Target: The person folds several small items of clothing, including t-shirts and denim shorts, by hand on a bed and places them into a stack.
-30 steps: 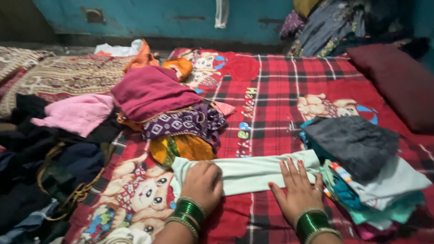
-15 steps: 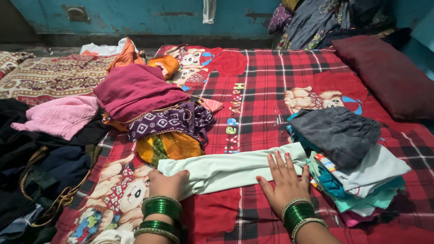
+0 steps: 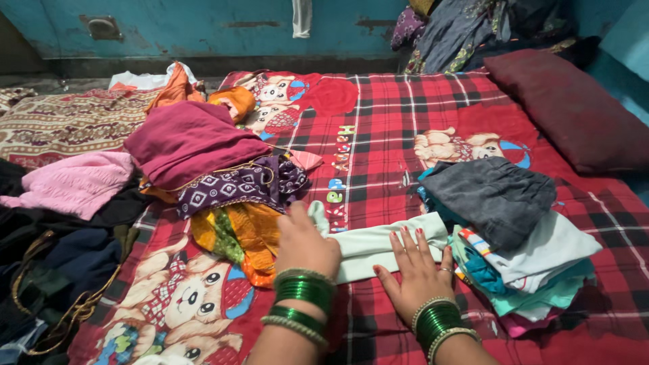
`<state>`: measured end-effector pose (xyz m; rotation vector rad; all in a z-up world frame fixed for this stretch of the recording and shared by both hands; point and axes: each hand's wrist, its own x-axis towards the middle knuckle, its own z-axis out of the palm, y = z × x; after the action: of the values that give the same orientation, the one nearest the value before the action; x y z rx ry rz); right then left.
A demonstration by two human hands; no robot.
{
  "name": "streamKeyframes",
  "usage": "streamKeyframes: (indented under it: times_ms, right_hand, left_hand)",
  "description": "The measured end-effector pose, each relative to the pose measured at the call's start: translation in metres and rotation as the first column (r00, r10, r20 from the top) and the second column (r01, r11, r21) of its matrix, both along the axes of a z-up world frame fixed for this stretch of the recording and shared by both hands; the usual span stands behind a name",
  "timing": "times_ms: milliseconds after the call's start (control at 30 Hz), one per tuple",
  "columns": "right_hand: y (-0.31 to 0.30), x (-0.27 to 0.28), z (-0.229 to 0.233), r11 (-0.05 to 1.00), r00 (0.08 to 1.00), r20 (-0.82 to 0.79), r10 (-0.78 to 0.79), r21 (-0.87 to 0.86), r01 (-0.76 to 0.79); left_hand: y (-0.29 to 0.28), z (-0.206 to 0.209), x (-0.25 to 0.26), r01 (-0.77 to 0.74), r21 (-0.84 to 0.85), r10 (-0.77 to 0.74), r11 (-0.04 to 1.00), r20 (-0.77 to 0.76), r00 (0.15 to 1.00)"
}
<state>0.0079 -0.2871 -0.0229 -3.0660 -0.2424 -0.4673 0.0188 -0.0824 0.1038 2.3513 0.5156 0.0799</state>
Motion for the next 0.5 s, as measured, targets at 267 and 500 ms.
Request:
streamKeyframes:
  times_ms: [267, 500]
  right_hand:
    - [-0.001, 0.000, -0.003, 1.000, 1.000, 0.027, 0.006, 0.018, -0.006]
    - [0.000, 0.000, 0.000, 0.999, 1.000, 0.014, 0.007, 0.045, -0.007]
  left_hand:
    - [-0.035, -0.045, 0.025, 0.241, 0.010, -0.234, 0.970, -0.198, 0.952]
    - [-0.008, -0.058, 0.025, 0.338, 0.281, -0.389, 0.898, 0.152, 0.908]
